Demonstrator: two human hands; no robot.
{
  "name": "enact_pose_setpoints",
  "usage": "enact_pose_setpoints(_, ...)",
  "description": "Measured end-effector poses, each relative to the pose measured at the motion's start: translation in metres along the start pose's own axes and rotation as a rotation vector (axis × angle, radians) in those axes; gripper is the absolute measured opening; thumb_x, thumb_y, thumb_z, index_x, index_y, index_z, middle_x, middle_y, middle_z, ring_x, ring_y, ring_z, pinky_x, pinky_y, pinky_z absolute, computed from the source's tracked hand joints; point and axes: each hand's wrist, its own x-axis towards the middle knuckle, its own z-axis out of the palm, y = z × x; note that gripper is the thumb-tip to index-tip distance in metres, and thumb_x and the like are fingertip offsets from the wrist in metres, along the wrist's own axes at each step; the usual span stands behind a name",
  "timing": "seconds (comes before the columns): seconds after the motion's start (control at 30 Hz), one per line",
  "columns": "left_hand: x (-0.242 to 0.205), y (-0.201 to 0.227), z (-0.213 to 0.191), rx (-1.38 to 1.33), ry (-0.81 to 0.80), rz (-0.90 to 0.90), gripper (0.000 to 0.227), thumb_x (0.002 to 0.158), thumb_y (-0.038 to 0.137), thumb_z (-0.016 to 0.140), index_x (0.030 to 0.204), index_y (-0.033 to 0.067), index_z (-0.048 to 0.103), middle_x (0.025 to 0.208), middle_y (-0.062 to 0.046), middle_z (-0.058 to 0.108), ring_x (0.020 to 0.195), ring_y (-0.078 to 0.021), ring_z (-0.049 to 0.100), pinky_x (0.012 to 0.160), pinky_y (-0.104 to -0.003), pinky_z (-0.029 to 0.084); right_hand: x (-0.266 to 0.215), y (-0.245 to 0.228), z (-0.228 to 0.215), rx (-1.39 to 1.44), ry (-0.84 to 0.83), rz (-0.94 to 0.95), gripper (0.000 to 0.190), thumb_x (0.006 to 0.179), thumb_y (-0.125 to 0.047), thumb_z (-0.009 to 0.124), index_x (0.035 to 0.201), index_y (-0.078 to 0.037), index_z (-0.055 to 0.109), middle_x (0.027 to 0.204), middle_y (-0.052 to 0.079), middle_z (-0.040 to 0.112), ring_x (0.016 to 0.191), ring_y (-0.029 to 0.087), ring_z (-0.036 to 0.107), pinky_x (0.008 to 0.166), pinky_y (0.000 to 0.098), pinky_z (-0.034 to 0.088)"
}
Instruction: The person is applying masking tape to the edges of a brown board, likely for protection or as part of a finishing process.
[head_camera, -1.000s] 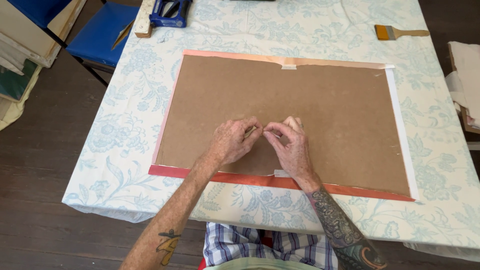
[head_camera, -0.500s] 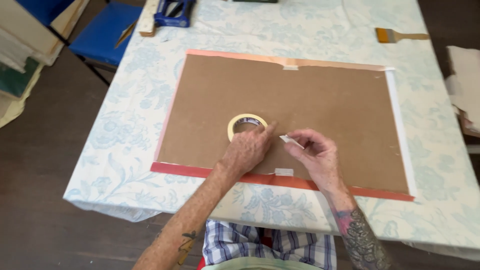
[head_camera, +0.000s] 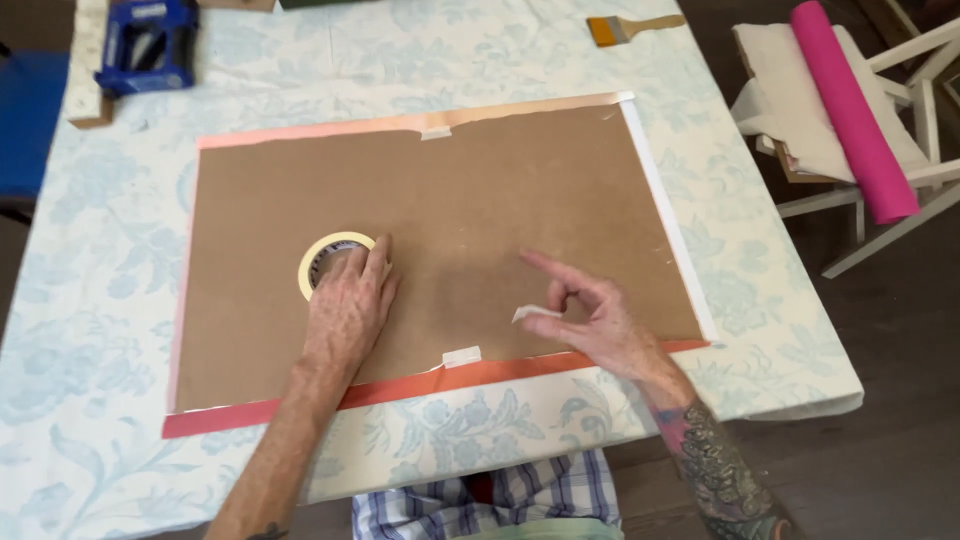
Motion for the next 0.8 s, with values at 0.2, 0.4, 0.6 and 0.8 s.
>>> enact_pose_setpoints(0.2, 0.007, 0.034, 0.012, -0.145, -0.024, 0.156, 0.056, 0.091, 0.036, 0.071, 0.139, 0.0105, 0.058, 0.117, -0.016, 0.069, 0.117, -0.0329, 0.067, 0.098, -0.042, 0.055, 0.099, -0.004, -0.004, -0.169, -0.107, -0.002, 0.047, 0.076, -0.012, 0.088, 0.121, -0.012, 0.075, 0.085, 0.004, 0.074, 0.082, 0.014, 0.066, 0.089, 0.0320, 0.054)
enact_pose_setpoints(0.4, 0.030, 0.029, -0.075, -0.442, 0.093, 0.000, 0.032, 0.092, 0.043, 0.069, 0.101, 0.0131, 0.069, 0.086, -0.004, 0.063, 0.085, -0.0244, 0.070, 0.069, -0.038, 0.058, 0.248, -0.055, 0.085, -0.173, -0.485, -0.241, 0.021, 0.084, -0.011, 0.084, 0.104, -0.011, 0.078, 0.088, 0.000, 0.073, 0.086, 0.010, 0.065, 0.087, 0.0267, 0.052)
enact_pose_setpoints(0.6, 0.018, -0.026, -0.137, -1.810, 0.175, -1.255, 0.038, 0.096, 0.031, 0.064, 0.104, -0.0033, 0.079, 0.087, -0.012, 0.074, 0.072, -0.0151, 0.066, 0.065, -0.026, 0.054, 0.275, -0.095, 0.174, -0.097, -0.664, -0.326, 0.009, 0.086, -0.004, 0.080, 0.092, -0.010, 0.076, 0.094, 0.002, 0.072, 0.092, 0.015, 0.068, 0.089, 0.0269, 0.054)
enact_pose_setpoints(0.8, 0.004, -0.027, -0.199, -2.323, 0.325, -1.643, 0.046, 0.095, 0.043, 0.062, 0.113, 0.0014, 0.068, 0.102, -0.012, 0.072, 0.085, -0.0205, 0.068, 0.076, -0.034, 0.056, 0.247, -0.149, 0.208, -0.143, -0.800, -0.330, 0.008, 0.087, -0.010, 0.079, 0.095, -0.008, 0.077, 0.096, 0.001, 0.068, 0.092, 0.016, 0.062, 0.085, 0.0282, 0.055)
